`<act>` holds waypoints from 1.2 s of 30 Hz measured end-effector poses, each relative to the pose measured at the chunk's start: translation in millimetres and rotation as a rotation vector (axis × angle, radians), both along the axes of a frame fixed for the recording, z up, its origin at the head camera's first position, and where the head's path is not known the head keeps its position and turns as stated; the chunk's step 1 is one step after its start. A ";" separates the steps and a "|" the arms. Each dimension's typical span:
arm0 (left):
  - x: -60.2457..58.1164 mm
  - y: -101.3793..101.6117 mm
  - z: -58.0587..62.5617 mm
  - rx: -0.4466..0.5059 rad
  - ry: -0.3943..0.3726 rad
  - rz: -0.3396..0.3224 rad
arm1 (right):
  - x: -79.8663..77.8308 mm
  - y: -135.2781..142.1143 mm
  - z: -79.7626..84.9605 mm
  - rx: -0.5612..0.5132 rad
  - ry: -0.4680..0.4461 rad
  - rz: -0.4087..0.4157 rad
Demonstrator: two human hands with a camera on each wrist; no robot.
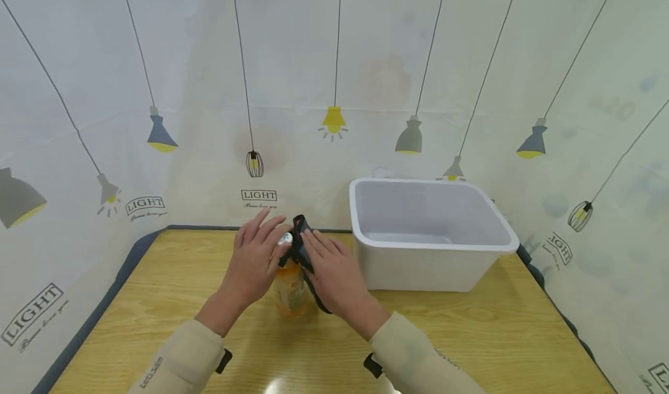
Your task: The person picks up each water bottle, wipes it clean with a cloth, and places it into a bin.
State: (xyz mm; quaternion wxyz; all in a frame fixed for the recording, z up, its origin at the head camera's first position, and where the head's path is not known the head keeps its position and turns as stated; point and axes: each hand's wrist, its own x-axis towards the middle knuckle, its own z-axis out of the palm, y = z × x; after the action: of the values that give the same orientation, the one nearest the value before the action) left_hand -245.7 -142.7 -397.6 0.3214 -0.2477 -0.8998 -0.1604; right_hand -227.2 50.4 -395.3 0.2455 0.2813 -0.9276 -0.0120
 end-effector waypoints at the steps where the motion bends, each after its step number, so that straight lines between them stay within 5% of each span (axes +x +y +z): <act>1: -0.1 0.0 0.2 -0.001 0.001 0.000 | -0.1 -0.3 0.2 0.004 -0.003 -0.003; 16: -1.8 -2.9 -0.6 0.027 -0.017 -0.022 | -0.5 4.0 -21.3 0.106 -0.022 -0.053; 30: -2.0 -1.9 -2.1 0.042 -0.039 -0.022 | 2.6 4.7 -76.4 0.337 -0.250 -0.100; 36: -2.6 -0.1 -2.5 0.047 -0.029 -0.025 | -3.2 8.7 -87.5 0.269 -0.360 -0.081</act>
State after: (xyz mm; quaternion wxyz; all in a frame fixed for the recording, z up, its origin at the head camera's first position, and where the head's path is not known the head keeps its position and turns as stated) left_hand -248.3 -142.8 -400.0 0.3119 -0.2490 -0.8972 -0.1890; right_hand -230.4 59.1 -482.8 0.0354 0.2716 -0.9570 -0.0950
